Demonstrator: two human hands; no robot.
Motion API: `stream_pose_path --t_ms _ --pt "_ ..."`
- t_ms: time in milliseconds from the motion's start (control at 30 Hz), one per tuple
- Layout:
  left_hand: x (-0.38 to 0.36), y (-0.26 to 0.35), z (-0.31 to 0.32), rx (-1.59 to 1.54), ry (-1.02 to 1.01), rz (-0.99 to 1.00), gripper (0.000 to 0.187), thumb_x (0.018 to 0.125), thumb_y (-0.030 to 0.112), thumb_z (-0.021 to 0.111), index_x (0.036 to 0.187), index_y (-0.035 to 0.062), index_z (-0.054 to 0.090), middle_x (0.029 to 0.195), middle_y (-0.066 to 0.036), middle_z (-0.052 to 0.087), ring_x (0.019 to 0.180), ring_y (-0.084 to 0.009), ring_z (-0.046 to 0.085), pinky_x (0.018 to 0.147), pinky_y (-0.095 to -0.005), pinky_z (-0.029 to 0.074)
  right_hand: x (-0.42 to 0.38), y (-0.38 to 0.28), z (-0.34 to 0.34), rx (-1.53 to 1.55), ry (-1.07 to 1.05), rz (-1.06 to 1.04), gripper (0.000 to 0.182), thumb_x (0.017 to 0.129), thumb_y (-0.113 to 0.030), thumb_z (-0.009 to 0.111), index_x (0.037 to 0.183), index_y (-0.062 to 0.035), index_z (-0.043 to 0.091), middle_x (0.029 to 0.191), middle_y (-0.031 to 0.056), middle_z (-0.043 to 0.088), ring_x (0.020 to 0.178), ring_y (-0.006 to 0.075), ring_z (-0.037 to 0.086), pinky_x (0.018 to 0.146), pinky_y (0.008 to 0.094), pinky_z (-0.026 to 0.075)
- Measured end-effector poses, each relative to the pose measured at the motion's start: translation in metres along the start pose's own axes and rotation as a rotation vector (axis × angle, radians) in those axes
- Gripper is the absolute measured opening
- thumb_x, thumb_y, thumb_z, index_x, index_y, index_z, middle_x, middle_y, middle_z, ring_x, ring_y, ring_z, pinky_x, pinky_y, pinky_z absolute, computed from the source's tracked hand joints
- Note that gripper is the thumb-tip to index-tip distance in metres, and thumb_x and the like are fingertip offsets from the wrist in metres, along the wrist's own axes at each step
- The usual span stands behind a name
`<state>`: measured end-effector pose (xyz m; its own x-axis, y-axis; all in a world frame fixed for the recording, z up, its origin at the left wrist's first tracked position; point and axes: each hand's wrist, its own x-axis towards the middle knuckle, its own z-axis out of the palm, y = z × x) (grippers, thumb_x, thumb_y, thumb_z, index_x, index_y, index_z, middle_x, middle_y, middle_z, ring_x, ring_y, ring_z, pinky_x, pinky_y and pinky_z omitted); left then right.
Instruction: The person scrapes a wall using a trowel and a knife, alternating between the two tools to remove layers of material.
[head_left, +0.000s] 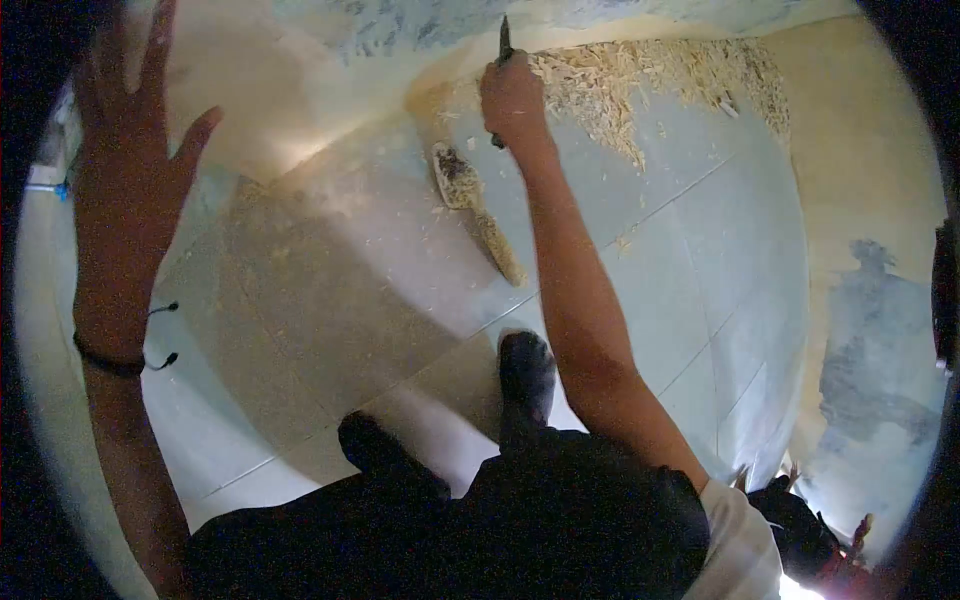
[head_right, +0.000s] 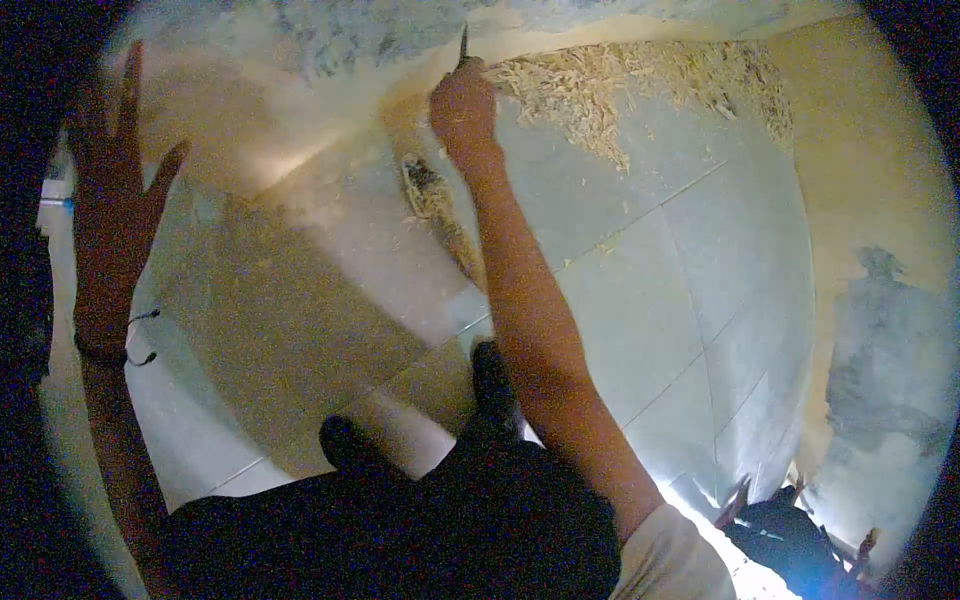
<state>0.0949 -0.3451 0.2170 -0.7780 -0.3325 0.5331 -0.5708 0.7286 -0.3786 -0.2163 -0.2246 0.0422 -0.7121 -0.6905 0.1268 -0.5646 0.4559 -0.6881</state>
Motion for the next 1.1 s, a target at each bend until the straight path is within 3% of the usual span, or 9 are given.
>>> stream_pose_path --t_ms 67,200,267,367,433,533,733,1033,1100 --pt "-0.005 0.017 -0.002 0.017 -0.119 -0.068 0.088 0.084 0.032 0.067 0.154 0.0150 0.016 0.158 -0.015 0.018 0.145 -0.0357 0.016 0.119 -0.0513 0.012 -0.010 0.040 -0.005 0.144 -0.086 0.071 0.030 0.090 -0.024 0.058 0.096 0.0051 0.051 0.075 0.0211 0.060 0.064 0.0342 0.060 0.058 0.0459 0.049" --pt "-0.028 0.069 -0.008 -0.168 -0.440 0.030 0.089 0.080 0.037 0.070 0.152 0.0103 0.023 0.153 -0.018 0.030 0.140 -0.0359 0.028 0.115 -0.0527 0.019 -0.081 0.048 -0.069 -0.193 -0.183 0.093 0.029 0.093 -0.026 0.053 0.102 0.0006 0.051 0.091 0.0281 0.062 0.089 0.0495 0.059 0.075 0.0555 0.046" --pt "-0.046 0.097 0.001 -0.470 -0.822 0.064 0.064 0.087 0.049 0.061 0.127 0.0000 0.051 0.123 -0.025 0.058 0.107 -0.0370 0.059 0.090 -0.0489 0.048 -0.128 0.090 -0.092 -0.323 -0.240 0.009 0.030 0.093 -0.027 0.055 0.105 0.0004 0.050 0.088 0.0273 0.062 0.085 0.0488 0.059 0.074 0.0545 0.047" --pt "-0.078 0.161 0.067 -1.026 -1.110 0.088 0.076 0.089 0.068 0.045 0.101 -0.0056 0.061 0.082 -0.023 0.068 0.074 -0.0363 0.069 0.068 -0.0486 0.057 -0.197 0.083 -0.152 -0.333 -0.319 0.203 0.031 0.093 -0.025 0.057 0.112 -0.0008 0.053 0.094 0.0262 0.065 0.088 0.0442 0.063 0.076 0.0499 0.050" --pt "-0.089 0.201 0.095 -1.796 -1.582 -0.371 0.086 0.087 0.074 0.042 0.102 -0.0081 0.061 0.080 -0.025 0.068 0.068 -0.0320 0.071 0.060 -0.0408 0.060 -0.219 0.076 -0.176 -0.301 -0.256 0.323 0.031 0.093 -0.023 0.058 0.115 -0.0021 0.055 0.097 0.0248 0.066 0.090 0.0417 0.065 0.077 0.0476 0.051" --pt "-0.106 0.267 0.120 -1.854 -1.905 -0.467 0.093 0.085 0.078 0.039 0.105 -0.0108 0.060 0.083 -0.025 0.069 0.065 -0.0287 0.071 0.057 -0.0361 0.061 -0.231 0.066 -0.204 -0.247 -0.165 0.424 0.029 0.092 -0.021 0.059 0.115 -0.0032 0.056 0.096 0.0231 0.067 0.089 0.0399 0.066 0.077 0.0461 0.051" --pt "-0.048 0.274 0.101 -1.345 -1.921 -0.212 0.099 0.085 0.077 0.040 0.108 -0.0186 0.055 0.077 -0.025 0.067 0.063 -0.0316 0.070 0.058 -0.0390 0.061 -0.237 0.075 -0.204 -0.102 -0.208 0.442 0.027 0.092 -0.021 0.060 0.113 -0.0038 0.057 0.085 0.0199 0.066 0.079 0.0352 0.067 0.072 0.0425 0.050" --pt "-0.056 0.312 0.119 -1.442 -1.810 -0.842 0.088 0.081 0.074 0.055 0.110 -0.0089 0.061 0.086 -0.026 0.066 0.075 -0.0327 0.070 0.071 -0.0414 0.058 -0.203 0.131 -0.160 0.144 -0.369 0.494 0.032 0.092 -0.027 0.060 0.115 -0.0040 0.057 0.085 0.0207 0.066 0.082 0.0379 0.067 0.073 0.0444 0.050" --pt "-0.064 0.324 0.116 -1.373 -1.658 -0.700 0.075 0.082 0.065 0.062 0.108 -0.0056 0.063 0.085 -0.022 0.067 0.079 -0.0306 0.070 0.073 -0.0416 0.057 -0.190 0.142 -0.128 0.221 -0.341 0.372 0.036 0.091 -0.028 0.060 0.118 -0.0041 0.054 0.084 0.0195 0.064 0.077 0.0370 0.066 0.072 0.0441 0.049"
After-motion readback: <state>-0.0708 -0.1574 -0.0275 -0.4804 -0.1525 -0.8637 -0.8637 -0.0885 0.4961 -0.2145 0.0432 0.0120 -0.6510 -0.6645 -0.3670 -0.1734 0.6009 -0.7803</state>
